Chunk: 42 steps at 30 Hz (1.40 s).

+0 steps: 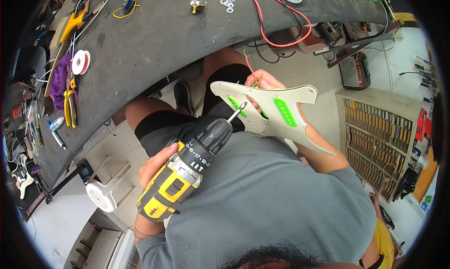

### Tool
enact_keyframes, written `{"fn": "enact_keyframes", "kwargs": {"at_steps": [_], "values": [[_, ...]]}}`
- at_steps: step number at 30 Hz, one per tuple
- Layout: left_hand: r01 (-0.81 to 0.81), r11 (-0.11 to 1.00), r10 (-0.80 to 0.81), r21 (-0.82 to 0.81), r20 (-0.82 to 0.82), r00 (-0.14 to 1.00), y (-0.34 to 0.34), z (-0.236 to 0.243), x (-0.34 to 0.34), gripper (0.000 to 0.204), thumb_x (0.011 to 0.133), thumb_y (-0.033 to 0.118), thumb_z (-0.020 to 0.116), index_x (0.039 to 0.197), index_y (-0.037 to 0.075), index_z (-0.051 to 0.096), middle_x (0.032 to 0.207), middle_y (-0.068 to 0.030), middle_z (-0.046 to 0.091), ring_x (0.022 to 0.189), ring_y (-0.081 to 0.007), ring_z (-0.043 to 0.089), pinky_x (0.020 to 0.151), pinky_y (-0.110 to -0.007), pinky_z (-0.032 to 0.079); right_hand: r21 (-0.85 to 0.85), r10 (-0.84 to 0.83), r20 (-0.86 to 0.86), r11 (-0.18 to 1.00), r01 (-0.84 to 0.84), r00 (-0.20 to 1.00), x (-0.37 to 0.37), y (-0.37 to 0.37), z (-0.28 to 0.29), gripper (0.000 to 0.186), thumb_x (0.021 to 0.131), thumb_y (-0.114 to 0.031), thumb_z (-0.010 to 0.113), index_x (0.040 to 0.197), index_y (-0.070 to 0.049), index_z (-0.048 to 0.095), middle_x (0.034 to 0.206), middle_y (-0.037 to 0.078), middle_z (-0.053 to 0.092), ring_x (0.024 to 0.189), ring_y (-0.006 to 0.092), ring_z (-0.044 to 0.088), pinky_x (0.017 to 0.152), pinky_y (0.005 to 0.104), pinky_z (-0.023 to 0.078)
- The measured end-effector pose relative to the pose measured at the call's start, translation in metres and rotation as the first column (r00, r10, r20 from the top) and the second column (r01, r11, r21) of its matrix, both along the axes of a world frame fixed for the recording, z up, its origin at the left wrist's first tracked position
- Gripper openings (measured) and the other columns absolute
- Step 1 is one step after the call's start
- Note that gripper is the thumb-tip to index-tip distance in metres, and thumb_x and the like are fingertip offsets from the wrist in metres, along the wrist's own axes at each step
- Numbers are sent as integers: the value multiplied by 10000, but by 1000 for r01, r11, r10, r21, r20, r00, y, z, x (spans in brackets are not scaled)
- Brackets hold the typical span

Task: The person holds an electric guitar pickguard and fits colored pickup covers onto the electronic components, then uses a power drill to secure them with screws.

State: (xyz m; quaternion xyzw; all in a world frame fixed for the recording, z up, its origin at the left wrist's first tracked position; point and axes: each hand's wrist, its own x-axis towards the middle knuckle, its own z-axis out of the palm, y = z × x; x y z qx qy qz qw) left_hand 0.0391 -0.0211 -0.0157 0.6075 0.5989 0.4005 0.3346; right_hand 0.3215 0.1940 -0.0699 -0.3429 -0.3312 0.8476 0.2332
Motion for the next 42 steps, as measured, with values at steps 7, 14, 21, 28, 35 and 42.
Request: {"fn": "enact_keyframes", "kwargs": {"at_steps": [7, 14, 21, 28, 35, 42], "values": [[-87, 996, 87, 10, -103, 991, 1, -1, 5, 695, 692, 141, 884, 1339, 12, 666, 1271, -134, 730, 1065, -239, 730, 950, -331, 557, 26, 22, 3, 999, -22, 1000, -4, -3, 5, 287, 1114, -364, 544, 1132, -96, 645, 927, -19, 641, 815, 40, 609, 696, 208, 474], [-83, 994, 90, 65, -113, 989, -1, -8, 6, 692, 697, 148, 875, 1343, 13, 665, 1283, -135, 727, 1080, -240, 730, 960, -333, 556, 70, 4, 99, 997, -11, 995, -9, -4, 4, 382, 1058, -438, 616, 1129, -65, 581, 866, 13, 626, 725, 50, 601, 623, 198, 439], [-59, 997, 62, 47, -74, 995, -3, -9, 2, 741, 709, 246, 907, 1358, -7, 655, 1307, -145, 717, 1117, -241, 717, 988, -338, 539, 160, 51, 75, 985, -63, 996, -8, -7, 17, 299, 1135, -359, 488, 1143, -84, 606, 928, -15, 649, 805, 31, 588, 720, 202, 470], [-59, 998, 58, -32, -11, 998, -2, 1, 1, 794, 696, 358, 946, 1344, -7, 669, 1271, -145, 720, 1124, -243, 714, 999, -335, 527, 123, 101, 89, 986, -111, 991, -4, -3, 11, 286, 1141, -352, 467, 1134, -94, 591, 954, -16, 620, 876, 36, 574, 795, 220, 463], [-63, 998, 63, -28, 3, 998, -2, 4, 2, 788, 703, 368, 946, 1333, -10, 661, 1265, -162, 713, 1150, -258, 702, 1015, -358, 525, 192, 163, 93, 965, -178, 982, -4, -3, 12, 312, 1147, -386, 444, 1159, -98, 564, 954, -17, 593, 885, 46, 550, 815, 238, 452], [-80, 996, 82, -32, 53, 995, -6, 0, 4, 755, 714, 281, 933, 1347, -11, 643, 1270, -162, 704, 1151, -268, 702, 1020, -367, 526, 217, 200, 73, 953, -211, 977, -6, -1, 9, 353, 1136, -433, 458, 1160, -95, 559, 948, -16, 593, 884, 49, 548, 824, 239, 444]]}}
